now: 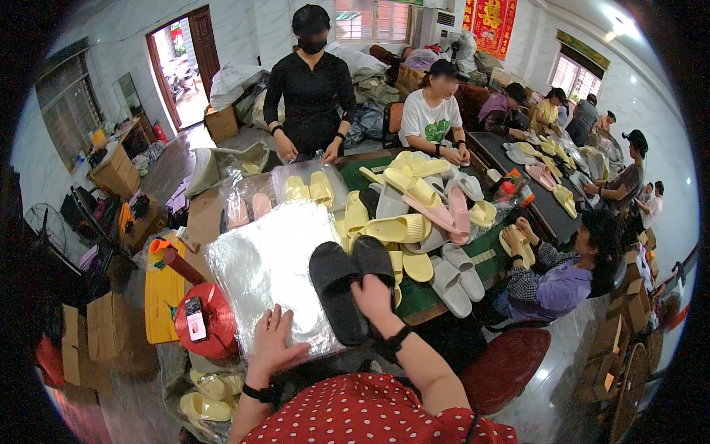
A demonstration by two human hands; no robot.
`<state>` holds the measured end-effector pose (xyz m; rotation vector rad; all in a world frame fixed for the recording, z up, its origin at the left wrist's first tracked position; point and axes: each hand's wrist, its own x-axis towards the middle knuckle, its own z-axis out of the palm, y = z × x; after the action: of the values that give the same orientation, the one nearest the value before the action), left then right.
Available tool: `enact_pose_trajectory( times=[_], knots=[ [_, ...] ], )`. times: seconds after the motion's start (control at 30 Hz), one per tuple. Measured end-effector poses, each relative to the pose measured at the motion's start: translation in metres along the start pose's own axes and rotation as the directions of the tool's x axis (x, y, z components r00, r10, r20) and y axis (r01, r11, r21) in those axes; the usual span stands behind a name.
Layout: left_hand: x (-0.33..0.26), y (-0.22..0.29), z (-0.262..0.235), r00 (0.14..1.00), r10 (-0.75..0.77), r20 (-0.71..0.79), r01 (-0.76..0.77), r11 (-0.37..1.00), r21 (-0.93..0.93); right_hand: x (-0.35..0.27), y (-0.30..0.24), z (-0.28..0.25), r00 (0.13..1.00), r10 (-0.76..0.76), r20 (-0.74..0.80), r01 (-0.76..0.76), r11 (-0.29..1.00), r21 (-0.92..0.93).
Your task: Packaging several pairs of slippers into individual plastic bags.
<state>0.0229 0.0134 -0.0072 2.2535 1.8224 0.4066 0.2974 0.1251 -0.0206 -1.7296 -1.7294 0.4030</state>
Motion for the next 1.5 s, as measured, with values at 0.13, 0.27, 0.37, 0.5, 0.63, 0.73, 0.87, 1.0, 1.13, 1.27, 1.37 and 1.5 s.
enact_pose_trajectory(
  times=[0.13, 0.27, 0.37, 0.5, 0.63, 0.73, 0.87, 1.0, 1.13, 1.27, 1.37, 1.5],
  knots=[
    [0.000, -0.004, -0.015, 0.996, 0.059, 0.061, -0.058, 0.998, -0.014, -0.021, 0.038, -0.037, 0.987, 0.118, -0.105, -0.107, 0.988, 0.108],
    [0.002, -0.007, -0.011, 0.995, 0.090, 0.034, -0.089, 0.995, -0.045, -0.044, 0.071, -0.068, 0.976, 0.078, -0.205, -0.006, 0.944, 0.331],
    [0.001, 0.000, -0.020, 0.997, 0.080, -0.006, -0.080, 0.993, -0.091, -0.060, 0.062, -0.092, 0.969, 0.166, -0.185, -0.096, 0.937, 0.337],
    [0.008, 0.005, -0.029, 0.999, 0.034, -0.038, -0.041, 0.979, -0.202, -0.068, 0.026, -0.113, 0.978, 0.129, -0.163, -0.013, 0.820, 0.573],
    [0.010, -0.002, -0.026, 0.997, 0.062, -0.045, -0.070, 0.975, -0.209, -0.081, 0.018, -0.112, 0.992, 0.115, 0.047, -0.108, 0.616, 0.780],
    [0.010, -0.006, -0.020, 0.987, 0.109, -0.119, -0.127, 0.979, -0.159, -0.090, -0.002, -0.110, 0.970, 0.082, 0.230, -0.240, 0.487, 0.840],
    [0.016, -0.001, -0.020, 0.981, 0.078, -0.179, -0.108, 0.980, -0.165, -0.094, -0.032, -0.111, 0.850, -0.160, 0.502, -0.382, 0.470, 0.796],
    [0.025, 0.014, -0.037, 0.978, 0.050, -0.202, -0.111, 0.945, -0.307, -0.094, -0.048, -0.102, 0.723, -0.324, 0.610, -0.245, 0.705, 0.665],
    [0.035, 0.011, -0.039, 0.975, -0.016, -0.220, -0.067, 0.929, -0.365, -0.088, -0.052, -0.100, 0.656, -0.515, 0.551, 0.139, 0.801, 0.583],
    [0.042, 0.011, -0.051, 0.977, -0.019, -0.213, -0.085, 0.880, -0.467, -0.098, -0.047, -0.102, 0.716, -0.431, 0.550, 0.258, 0.895, 0.365],
    [0.033, 0.031, -0.066, 0.974, 0.001, -0.228, -0.115, 0.864, -0.490, -0.105, -0.044, -0.099, 0.693, -0.331, 0.640, 0.301, 0.940, 0.160],
    [0.019, 0.053, -0.080, 0.979, 0.132, -0.156, -0.185, 0.896, -0.403, -0.100, -0.057, -0.095, 0.799, -0.285, 0.529, 0.327, 0.945, 0.016]
  ],
)
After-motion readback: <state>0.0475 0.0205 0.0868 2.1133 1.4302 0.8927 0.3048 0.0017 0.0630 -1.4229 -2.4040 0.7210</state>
